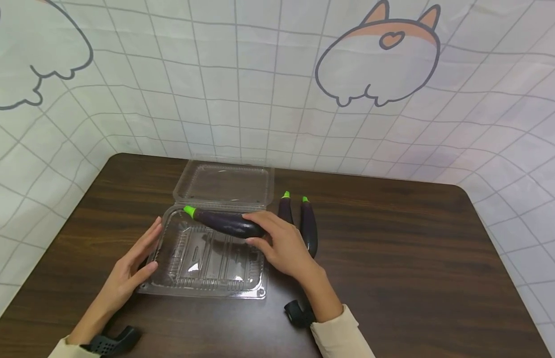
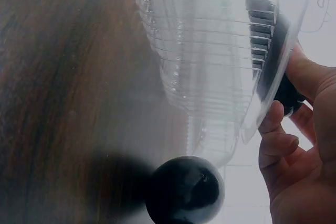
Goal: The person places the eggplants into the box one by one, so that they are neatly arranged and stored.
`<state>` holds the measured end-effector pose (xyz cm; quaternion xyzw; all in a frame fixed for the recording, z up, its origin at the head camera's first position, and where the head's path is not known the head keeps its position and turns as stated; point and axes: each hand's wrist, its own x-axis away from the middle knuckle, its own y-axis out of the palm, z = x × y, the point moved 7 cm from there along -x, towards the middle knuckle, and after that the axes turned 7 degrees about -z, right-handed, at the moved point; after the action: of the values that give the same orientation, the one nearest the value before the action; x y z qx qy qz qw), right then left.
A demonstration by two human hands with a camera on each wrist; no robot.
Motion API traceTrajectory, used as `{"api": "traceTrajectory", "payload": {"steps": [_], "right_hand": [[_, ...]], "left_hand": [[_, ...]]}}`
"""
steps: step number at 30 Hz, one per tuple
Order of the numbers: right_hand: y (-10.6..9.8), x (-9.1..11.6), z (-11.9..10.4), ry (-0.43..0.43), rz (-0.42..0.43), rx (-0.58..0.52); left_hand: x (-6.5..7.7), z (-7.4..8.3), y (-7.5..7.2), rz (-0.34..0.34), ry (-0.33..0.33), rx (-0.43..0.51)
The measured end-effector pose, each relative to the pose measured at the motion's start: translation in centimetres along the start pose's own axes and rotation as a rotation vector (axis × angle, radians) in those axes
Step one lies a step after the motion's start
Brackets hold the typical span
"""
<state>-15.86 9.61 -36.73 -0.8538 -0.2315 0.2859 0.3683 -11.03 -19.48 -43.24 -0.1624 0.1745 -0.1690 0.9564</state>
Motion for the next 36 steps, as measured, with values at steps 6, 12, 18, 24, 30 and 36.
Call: {"api": "traceTrajectory", "payload": {"steps": [6, 12, 18, 24, 30, 36], "right_hand": [[0.4, -0.3, -0.3, -0.025, -0.006, 0.025], [1.1, -0.8, -0.5, -0.052, -0.027, 0.097], [1.6, -1.0, -0.8, -0.065, -0.058, 0.203], [1.9, -1.2, -1.0, -0.070, -0.075, 0.259], [2.3, -1.4, -1.0, -0.009, -0.130, 0.323], [2.5, -1.8, -0.9, 0.064, -0.201, 0.366]], "left_hand": [[0.1, -0.1, 0.0, 0.002, 0.008, -0.009], [0.1, 0.1, 0.0, 0.003, 0.072, -0.008], [0.1, -0.1, 0.0, 0.002, 0.018, -0.019], [0.0, -0.2, 0.0, -0.005, -0.020, -0.021], [0.0, 0.0, 0.1, -0.001, -0.019, -0.016], [-0.1, 0.3, 0.1, 0.000, -0.012, -0.024]]}}
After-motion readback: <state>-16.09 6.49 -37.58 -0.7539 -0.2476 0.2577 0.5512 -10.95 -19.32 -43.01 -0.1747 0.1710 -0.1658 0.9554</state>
